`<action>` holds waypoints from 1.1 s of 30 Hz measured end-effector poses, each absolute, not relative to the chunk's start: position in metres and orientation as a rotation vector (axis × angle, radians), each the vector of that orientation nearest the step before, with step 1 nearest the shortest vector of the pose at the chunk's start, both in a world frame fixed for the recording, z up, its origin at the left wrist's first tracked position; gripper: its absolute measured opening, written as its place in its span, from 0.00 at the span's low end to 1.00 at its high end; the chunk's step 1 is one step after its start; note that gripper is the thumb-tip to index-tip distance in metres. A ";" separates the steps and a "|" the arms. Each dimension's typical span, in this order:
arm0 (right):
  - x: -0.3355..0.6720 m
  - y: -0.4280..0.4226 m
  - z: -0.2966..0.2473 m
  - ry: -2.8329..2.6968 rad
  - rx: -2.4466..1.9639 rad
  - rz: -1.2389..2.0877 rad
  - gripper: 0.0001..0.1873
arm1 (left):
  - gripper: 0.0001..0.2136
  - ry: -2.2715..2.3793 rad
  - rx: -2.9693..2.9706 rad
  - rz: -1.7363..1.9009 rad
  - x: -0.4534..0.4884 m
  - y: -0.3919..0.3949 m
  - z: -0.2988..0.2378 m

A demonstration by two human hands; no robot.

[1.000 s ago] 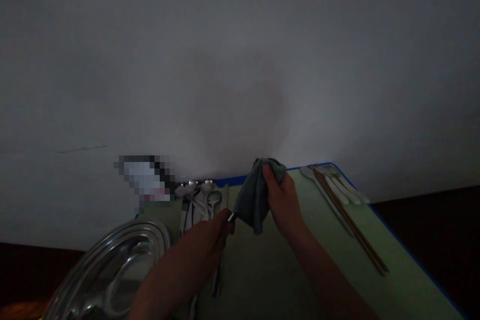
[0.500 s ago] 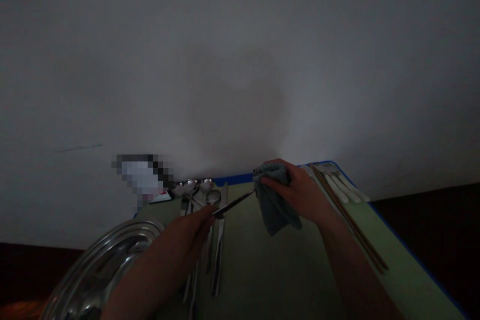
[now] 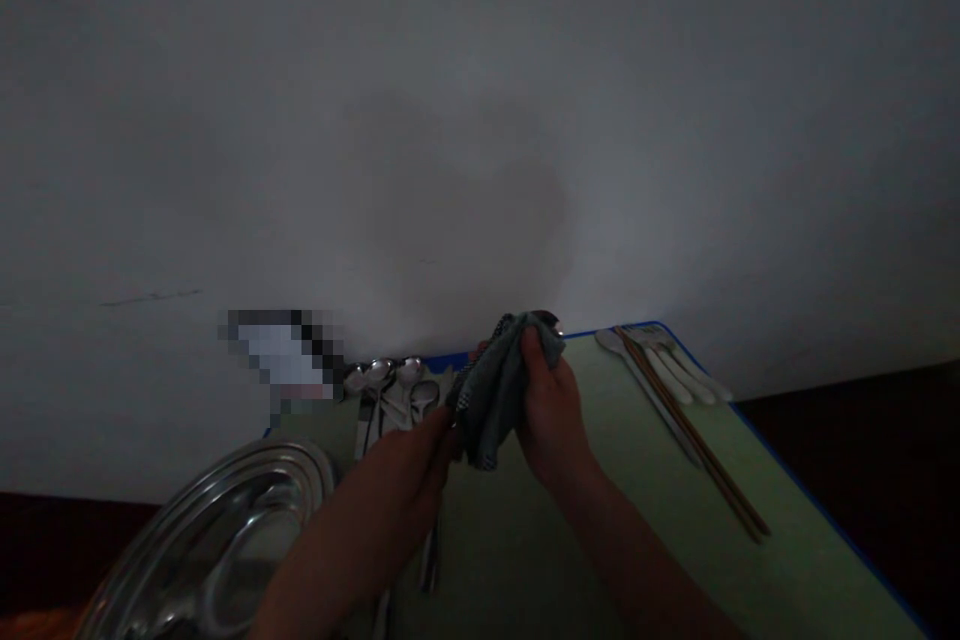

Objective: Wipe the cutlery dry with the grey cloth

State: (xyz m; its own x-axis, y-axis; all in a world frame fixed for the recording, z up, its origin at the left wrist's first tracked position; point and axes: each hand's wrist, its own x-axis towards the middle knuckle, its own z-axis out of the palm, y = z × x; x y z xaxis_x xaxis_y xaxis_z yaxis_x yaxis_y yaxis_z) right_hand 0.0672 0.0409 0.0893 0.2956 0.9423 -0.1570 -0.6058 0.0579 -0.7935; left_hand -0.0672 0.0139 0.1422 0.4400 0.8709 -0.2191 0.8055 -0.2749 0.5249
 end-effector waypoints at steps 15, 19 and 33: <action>0.139 0.039 0.108 -1.495 -1.190 0.840 0.13 | 0.16 1.475 2.190 0.139 -0.096 0.020 0.134; 0.145 0.032 0.117 -1.738 -1.123 0.879 0.11 | 0.14 1.429 2.210 0.129 -0.095 0.020 0.137; 0.105 0.039 0.098 -0.917 -0.908 1.036 0.19 | 0.15 1.456 2.196 0.231 -0.079 0.011 0.145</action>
